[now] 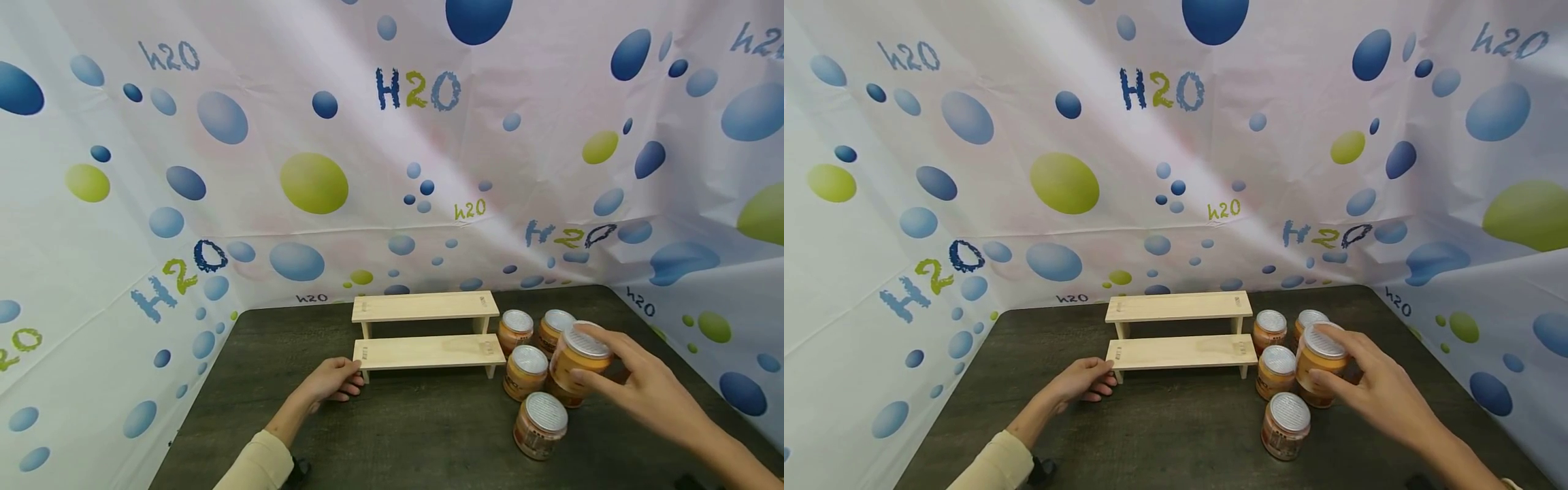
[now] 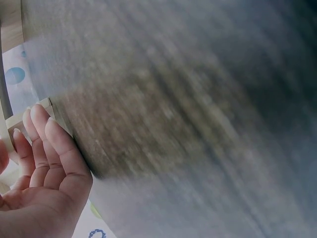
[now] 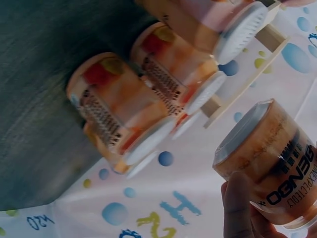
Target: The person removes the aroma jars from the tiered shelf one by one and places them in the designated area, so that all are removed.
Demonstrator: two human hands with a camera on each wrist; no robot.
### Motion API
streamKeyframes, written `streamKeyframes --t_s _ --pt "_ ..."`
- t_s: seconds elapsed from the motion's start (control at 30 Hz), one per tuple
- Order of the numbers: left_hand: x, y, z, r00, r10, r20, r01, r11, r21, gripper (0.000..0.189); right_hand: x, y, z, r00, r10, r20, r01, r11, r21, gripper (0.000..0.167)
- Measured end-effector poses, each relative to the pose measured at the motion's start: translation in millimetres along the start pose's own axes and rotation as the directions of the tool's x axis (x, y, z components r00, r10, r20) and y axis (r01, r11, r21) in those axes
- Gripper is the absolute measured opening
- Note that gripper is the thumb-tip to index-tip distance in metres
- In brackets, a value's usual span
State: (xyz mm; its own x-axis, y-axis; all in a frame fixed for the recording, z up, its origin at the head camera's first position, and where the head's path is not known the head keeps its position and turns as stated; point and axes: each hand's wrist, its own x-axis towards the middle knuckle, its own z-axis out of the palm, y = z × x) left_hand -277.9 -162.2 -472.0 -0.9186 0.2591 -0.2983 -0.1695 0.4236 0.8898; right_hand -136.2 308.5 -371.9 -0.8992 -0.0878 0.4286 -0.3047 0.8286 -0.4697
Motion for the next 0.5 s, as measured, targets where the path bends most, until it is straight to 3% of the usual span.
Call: streamKeyframes --t_s 0.5 --pt "1.1 0.4 -0.3 1.000 -0.008 -0.007 0.008 1.000 0.006 0.038 -25.2 26 8 0.995 0.089 0.043 -0.086 0.994 -0.063 0.075"
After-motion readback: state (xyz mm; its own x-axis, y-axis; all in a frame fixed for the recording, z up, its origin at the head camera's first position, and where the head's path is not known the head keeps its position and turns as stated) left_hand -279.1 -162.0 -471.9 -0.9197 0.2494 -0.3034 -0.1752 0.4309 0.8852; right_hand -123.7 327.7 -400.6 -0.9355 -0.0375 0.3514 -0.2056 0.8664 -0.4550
